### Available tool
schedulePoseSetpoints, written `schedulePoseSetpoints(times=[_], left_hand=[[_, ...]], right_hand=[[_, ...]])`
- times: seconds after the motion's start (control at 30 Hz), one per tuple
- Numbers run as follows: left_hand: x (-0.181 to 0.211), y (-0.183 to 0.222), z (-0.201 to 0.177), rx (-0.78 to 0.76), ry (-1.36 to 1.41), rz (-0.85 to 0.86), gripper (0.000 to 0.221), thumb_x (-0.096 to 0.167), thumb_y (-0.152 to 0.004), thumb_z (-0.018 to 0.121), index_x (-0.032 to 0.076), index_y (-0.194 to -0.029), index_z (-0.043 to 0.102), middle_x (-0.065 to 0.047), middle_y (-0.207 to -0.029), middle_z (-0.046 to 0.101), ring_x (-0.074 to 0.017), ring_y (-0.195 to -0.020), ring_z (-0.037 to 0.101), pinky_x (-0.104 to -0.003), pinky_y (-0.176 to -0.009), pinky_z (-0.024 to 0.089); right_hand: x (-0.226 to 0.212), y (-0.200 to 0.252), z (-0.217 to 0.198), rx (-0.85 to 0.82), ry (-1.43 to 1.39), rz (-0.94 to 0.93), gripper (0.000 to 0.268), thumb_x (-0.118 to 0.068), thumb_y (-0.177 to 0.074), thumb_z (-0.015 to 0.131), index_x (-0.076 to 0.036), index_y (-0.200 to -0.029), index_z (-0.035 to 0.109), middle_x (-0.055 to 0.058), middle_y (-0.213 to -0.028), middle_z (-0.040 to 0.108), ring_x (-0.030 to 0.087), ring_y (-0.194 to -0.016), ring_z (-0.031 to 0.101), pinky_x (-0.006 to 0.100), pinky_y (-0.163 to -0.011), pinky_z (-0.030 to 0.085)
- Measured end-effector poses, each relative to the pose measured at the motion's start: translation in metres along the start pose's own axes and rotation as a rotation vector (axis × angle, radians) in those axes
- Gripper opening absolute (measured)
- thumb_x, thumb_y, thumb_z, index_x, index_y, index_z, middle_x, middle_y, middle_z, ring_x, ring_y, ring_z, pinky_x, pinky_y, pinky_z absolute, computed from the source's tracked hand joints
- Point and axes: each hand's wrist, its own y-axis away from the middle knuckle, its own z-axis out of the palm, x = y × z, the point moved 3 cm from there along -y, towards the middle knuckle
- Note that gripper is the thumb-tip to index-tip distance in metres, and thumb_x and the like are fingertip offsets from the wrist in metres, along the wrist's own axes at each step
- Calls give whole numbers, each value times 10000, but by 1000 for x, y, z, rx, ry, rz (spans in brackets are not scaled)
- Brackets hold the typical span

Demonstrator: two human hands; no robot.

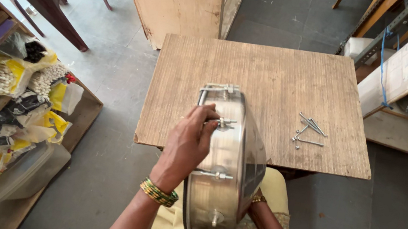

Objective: The person uses a socket wrench and a wrench to tighten bolts on a metal drum shell, holding the tools on opposite sides of the hardware to secure them.

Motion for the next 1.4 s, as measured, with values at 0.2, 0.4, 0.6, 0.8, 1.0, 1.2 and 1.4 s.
schedulePoseSetpoints(times=[0.2, 0.4, 0.6, 0.8, 1.0, 1.2, 1.4], left_hand=[[-6, -18, -2, 64, 43, 87, 104, 63, -986, 623, 6, -1072, 633, -189, -1293, 665, -343, -934, 713, -403, -783, 566], [-30, -33, 21, 134, 4, 132, 102, 28, -991, 595, -13, -1082, 612, -228, -1370, 612, -355, -1068, 683, -415, -848, 551], [-52, -49, 39, 52, -132, -57, 391, 70, -1047, 546, -12, -1424, 483, -163, -1233, 665, -327, -1153, 650, -448, -979, 529], [-53, -59, 27, -38, -143, 90, 324, 84, -1041, 533, 21, -1359, 521, -257, -1531, 457, -446, -1314, 538, -496, -1035, 482], [-44, -59, 32, 9, -146, 179, 349, 90, -1054, 534, 45, -1400, 534, -252, -1537, 444, -452, -1382, 482, -537, -1127, 422], [-28, -58, 59, 85, -182, 126, 327, 138, -1038, 579, 73, -1358, 580, -239, -1510, 463, -473, -1324, 486, -543, -1086, 422], [-29, -66, 73, 154, -222, 169, 287, 139, -1042, 600, 83, -1323, 618, -227, -1460, 514, -468, -1301, 504, -544, -1058, 454]], right_hand=[[-51, -52, -26, 18, 86, -212, 465, -277, -1010, 540, -8, -1388, 497, 175, -1287, 653, 251, -1111, 676, 379, -871, 593], [-84, -108, -65, 41, 346, -384, 516, -287, -1008, 541, 0, -1433, 482, 176, -1333, 642, 237, -1135, 673, 366, -866, 603], [-76, -86, -135, 480, 1182, -467, 335, -117, -945, 626, 6, -1256, 634, 150, -1092, 725, 193, -915, 699, 331, -731, 594], [-96, -25, -137, 705, 875, -358, 184, -174, -1004, 669, -6, -1063, 712, 56, -788, 680, 138, -631, 604, 329, -578, 494], [-190, 62, 15, 793, 1359, -1101, 222, -150, -968, 765, 31, -1093, 735, 81, -951, 660, 121, -745, 614, 273, -659, 505], [-239, 113, 115, 438, 753, -974, 131, -162, -1151, 545, -39, -1106, 554, 126, -977, 729, 75, -631, 545, 237, -544, 460], [-242, 132, 155, 289, 595, -849, 213, -91, -1108, 481, -67, -1315, 436, 154, -937, 699, 78, -524, 531, 236, -465, 457]])
